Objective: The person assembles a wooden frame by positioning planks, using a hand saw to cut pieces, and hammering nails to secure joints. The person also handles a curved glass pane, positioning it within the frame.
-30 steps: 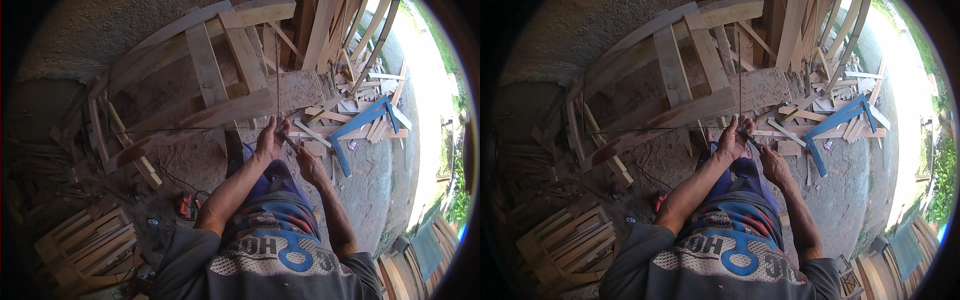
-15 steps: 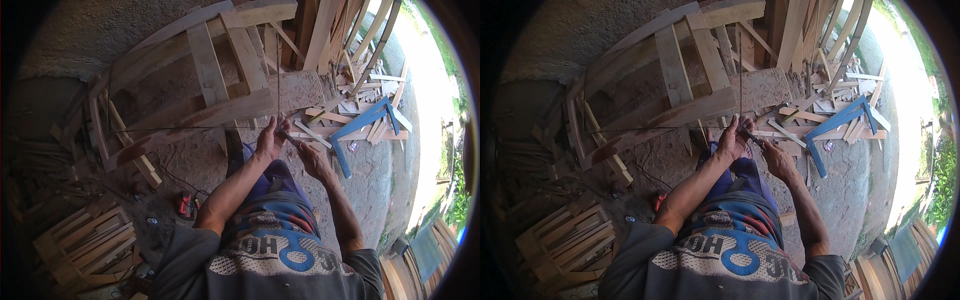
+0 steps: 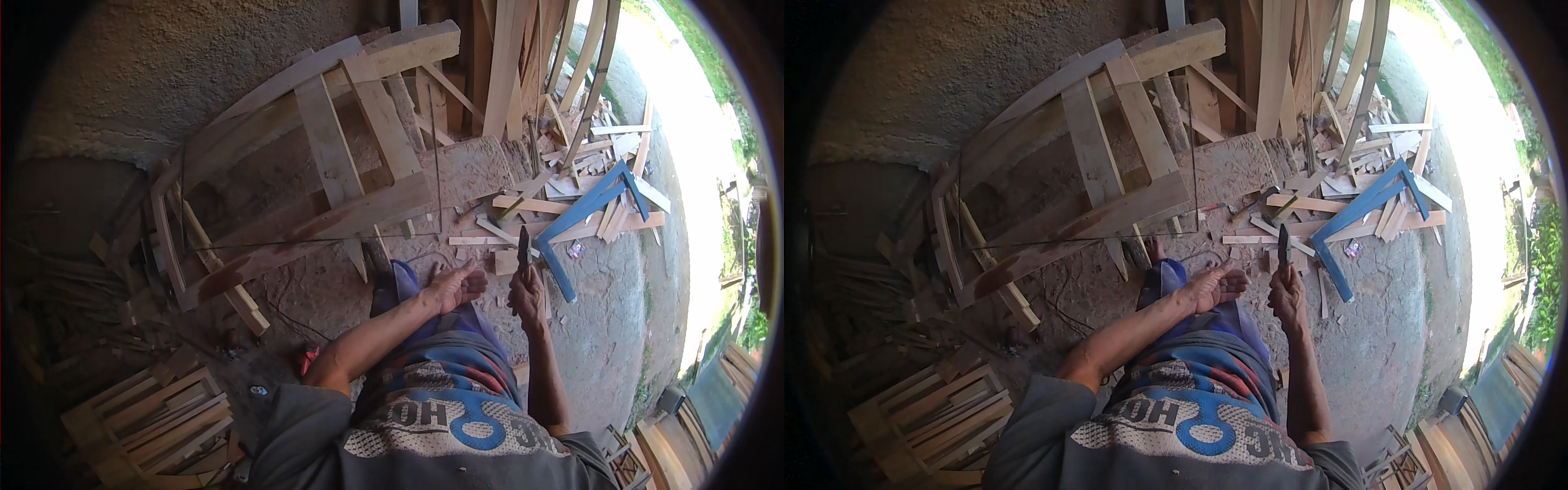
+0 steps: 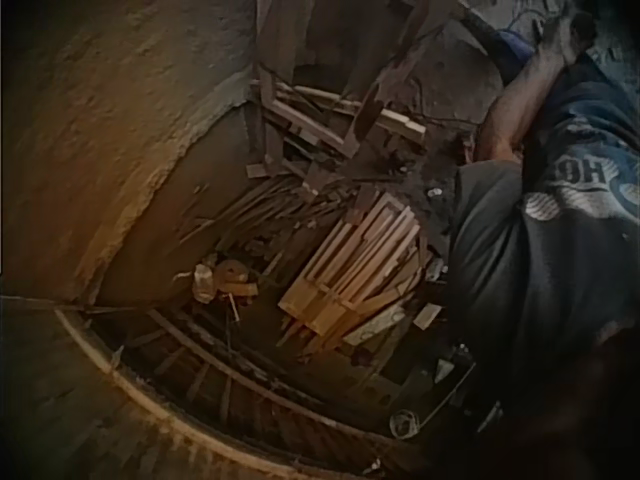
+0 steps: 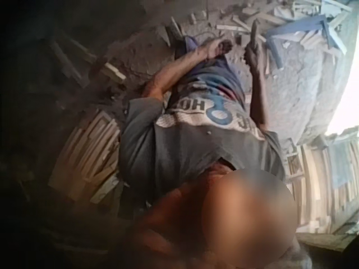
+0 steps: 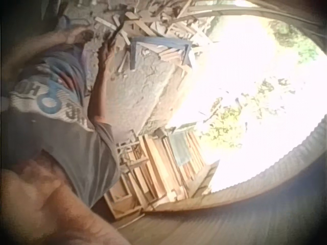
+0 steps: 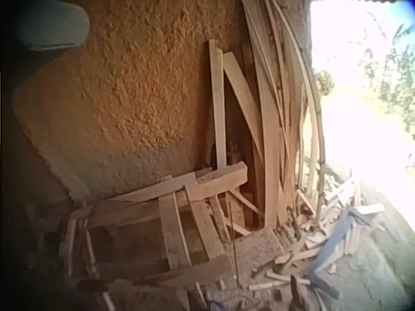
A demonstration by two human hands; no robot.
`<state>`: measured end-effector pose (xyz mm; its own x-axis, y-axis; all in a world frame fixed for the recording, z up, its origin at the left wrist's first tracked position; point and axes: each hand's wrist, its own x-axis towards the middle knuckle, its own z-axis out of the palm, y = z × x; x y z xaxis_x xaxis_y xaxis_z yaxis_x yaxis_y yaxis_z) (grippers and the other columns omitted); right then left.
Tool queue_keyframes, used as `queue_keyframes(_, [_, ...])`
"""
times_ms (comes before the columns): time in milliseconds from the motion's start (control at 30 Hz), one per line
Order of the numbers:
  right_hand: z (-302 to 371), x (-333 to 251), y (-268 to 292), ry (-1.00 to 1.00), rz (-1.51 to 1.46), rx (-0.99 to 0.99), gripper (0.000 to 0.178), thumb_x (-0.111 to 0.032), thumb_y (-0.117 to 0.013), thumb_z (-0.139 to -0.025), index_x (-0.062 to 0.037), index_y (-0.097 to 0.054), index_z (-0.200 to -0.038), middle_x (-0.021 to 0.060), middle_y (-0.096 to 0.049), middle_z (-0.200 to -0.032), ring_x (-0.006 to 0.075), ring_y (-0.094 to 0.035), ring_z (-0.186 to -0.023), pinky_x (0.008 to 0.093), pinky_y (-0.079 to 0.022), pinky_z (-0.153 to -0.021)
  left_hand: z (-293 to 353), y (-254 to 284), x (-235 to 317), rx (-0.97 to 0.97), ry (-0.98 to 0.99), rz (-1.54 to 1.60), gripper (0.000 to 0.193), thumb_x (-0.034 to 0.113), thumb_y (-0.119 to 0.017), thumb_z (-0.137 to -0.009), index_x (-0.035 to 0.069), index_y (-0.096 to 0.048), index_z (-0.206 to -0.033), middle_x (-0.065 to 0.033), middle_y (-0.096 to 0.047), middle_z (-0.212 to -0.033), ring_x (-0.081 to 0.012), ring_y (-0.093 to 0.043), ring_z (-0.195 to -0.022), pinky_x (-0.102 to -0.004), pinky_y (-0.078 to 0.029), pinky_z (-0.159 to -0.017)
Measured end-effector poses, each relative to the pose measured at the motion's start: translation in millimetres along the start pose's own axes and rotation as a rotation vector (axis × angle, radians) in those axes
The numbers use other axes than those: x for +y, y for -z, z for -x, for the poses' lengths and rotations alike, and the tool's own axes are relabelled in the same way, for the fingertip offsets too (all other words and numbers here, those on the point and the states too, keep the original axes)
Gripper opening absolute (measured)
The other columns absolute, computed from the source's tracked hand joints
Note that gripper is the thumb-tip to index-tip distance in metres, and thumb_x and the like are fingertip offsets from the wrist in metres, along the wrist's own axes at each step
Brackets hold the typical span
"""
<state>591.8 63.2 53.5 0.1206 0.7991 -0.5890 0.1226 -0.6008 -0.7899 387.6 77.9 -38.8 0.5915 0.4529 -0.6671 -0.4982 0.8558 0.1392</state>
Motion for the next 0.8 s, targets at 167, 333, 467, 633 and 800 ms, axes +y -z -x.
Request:
queue_keyframes(167, [11.5,39.2,20.9,-0.035,-0.166,0.204,0.011,-0.023,-0.051,-0.101,-0.0132,-0.045,-0.103,-0.0021,-0.047,-0.075,0.0067,-0.047,-0.055,0.0238,-0.043,-0.046,-12.0,-106.7,80.9,0.008,-0.163,-0.345,0.045,0.048,-0.049,-0.101,0.005,-0.064,-0.108,-0.0037,-0.068,-0.093,-0.0187,-0.067,-0.085,-0.0343,-0.053,-0.08])
queue_keyframes(333, [22.6,61.3,16.5,-0.078,-0.092,0.145,0.012,-0.023,-0.051,-0.1,-0.0116,-0.045,-0.102,0.0005,-0.049,-0.077,0.0096,-0.051,-0.059,0.0256,-0.044,-0.049,24.1,-268.7,217.2,0.679,-1.79,-1.99,0.079,0.05,-0.062,-0.091,0.009,-0.032,-0.152,-0.024,-0.012,-0.16,-0.0468,-0.011,-0.147,-0.0629,-0.016,-0.117])
queue_keyframes(467, [22.7,57.8,-14.7,-0.075,0.046,-0.017,0.011,-0.021,-0.05,-0.101,-0.0117,-0.049,-0.106,0.0032,-0.054,-0.079,0.0143,-0.058,-0.066,0.0313,-0.046,-0.053,67.9,-261.4,236.0,0.27,-1.921,-1.375,0.066,0.039,-0.059,-0.097,0.007,-0.036,-0.149,-0.0265,-0.023,-0.156,-0.0425,-0.027,-0.144,-0.0546,-0.031,-0.115])
queue_keyframes(633, [16.1,52.2,-59.3,0.399,0.455,-0.079,0.023,-0.019,-0.052,-0.097,-0.005,-0.05,-0.116,0.021,-0.059,-0.084,0.0393,-0.063,-0.075,0.0461,-0.048,-0.066,100.3,-101.3,104.7,0.141,-0.797,-0.855,0.049,0.042,-0.051,-0.102,-0.004,-0.063,-0.114,-0.0048,-0.065,-0.085,-0.0084,-0.061,-0.074,-0.0236,-0.052,-0.065])
queue_keyframes(800, [15.9,51.3,-83.4,0.401,0.523,-0.144,0.025,-0.017,-0.05,-0.098,-0.0043,-0.051,-0.119,0.0277,-0.06,-0.097,0.0479,-0.059,-0.091,0.0513,-0.047,-0.074,88.8,8.9,41.4,0.304,-0.341,-0.351,0.054,0.056,-0.059,-0.094,0.004,-0.064,-0.106,-0.0017,-0.065,-0.087,-0.0104,-0.061,-0.075,-0.0252,-0.052,-0.066])
